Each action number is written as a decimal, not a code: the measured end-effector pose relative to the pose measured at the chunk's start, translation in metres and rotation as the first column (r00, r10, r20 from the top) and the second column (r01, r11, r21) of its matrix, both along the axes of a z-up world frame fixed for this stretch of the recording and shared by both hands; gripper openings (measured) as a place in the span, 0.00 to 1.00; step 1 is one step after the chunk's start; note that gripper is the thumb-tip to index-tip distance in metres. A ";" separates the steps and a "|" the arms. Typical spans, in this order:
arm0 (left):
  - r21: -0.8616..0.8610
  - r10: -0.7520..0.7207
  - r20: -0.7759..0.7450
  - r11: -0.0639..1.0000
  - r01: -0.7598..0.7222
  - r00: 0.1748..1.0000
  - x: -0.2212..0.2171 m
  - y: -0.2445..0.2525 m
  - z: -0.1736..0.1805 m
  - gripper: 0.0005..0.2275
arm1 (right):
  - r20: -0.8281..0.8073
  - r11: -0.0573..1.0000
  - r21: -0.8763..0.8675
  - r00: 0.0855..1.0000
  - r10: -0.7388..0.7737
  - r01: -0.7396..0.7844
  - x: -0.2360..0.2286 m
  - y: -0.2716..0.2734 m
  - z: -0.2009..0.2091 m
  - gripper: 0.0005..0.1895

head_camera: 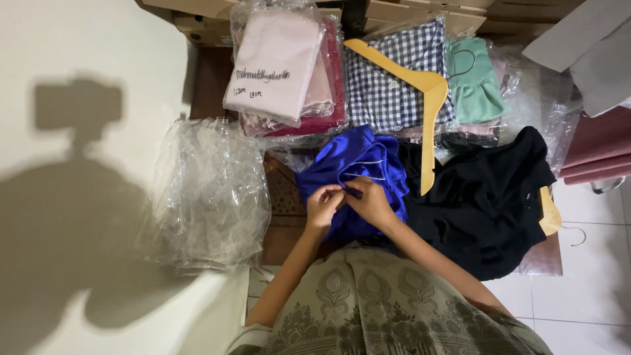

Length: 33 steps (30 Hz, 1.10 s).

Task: Hanging various clothing items onto wooden hangers in a stockroom area.

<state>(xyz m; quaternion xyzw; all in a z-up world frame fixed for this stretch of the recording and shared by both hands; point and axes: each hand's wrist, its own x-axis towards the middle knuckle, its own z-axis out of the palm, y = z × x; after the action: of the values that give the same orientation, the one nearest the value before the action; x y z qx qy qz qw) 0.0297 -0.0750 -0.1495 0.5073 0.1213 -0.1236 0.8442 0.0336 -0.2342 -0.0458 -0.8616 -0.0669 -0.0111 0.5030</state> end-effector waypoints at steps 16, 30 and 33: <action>0.024 -0.021 0.200 1.000 0.016 0.980 0.009 0.000 0.002 0.12 | -0.278 0.955 0.291 0.960 0.033 0.052 0.010 -0.007 -0.046 0.11; 0.601 -0.040 0.363 0.774 -0.201 0.931 0.003 0.027 0.083 0.09 | 0.015 0.957 0.161 0.969 -0.249 0.243 0.040 -0.043 0.031 0.10; 0.658 -0.055 0.308 0.733 -0.171 0.950 0.003 0.023 0.099 0.09 | 0.045 0.966 0.123 0.971 -0.233 0.226 0.043 -0.047 0.046 0.09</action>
<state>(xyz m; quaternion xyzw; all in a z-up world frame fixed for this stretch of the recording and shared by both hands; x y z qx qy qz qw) 0.0331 -0.0521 -0.0507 0.7881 0.0414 0.0360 0.6131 0.0761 -0.2816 0.0005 -0.8320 0.0192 -0.0985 0.5456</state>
